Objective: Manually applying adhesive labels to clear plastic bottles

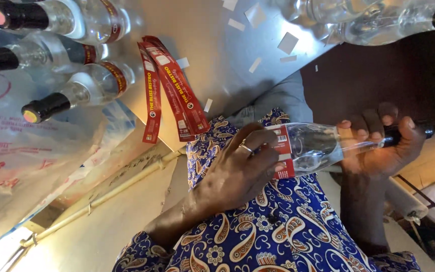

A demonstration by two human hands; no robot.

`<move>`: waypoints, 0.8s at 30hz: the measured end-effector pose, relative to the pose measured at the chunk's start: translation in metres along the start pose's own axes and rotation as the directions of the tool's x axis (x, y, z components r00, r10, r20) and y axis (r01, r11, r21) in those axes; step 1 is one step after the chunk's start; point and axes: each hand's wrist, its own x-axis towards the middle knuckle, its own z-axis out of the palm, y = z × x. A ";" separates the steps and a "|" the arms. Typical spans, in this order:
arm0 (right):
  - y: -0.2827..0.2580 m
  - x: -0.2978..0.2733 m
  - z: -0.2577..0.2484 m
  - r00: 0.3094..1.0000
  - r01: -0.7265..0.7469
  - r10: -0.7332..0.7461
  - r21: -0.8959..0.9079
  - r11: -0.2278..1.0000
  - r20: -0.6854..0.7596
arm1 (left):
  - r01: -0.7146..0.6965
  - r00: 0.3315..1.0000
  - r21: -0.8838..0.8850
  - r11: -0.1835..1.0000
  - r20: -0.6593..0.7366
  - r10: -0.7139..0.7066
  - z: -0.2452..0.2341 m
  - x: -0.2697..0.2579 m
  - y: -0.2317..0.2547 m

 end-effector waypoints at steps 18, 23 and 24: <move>0.004 -0.016 -0.034 0.992 -0.001 -0.012 0.097 0.995 0.130 | 0.146 0.989 -0.026 0.989 0.020 -0.145 -0.005 0.015 0.012; 0.004 -0.015 -0.024 0.986 0.043 -0.055 0.078 0.996 0.160 | 0.260 0.964 -0.133 0.957 0.096 -0.248 -0.005 0.017 0.005; 0.004 -0.016 -0.025 0.986 0.046 -0.059 0.081 0.996 0.157 | 0.258 0.964 -0.131 0.957 0.100 -0.246 -0.004 0.018 0.005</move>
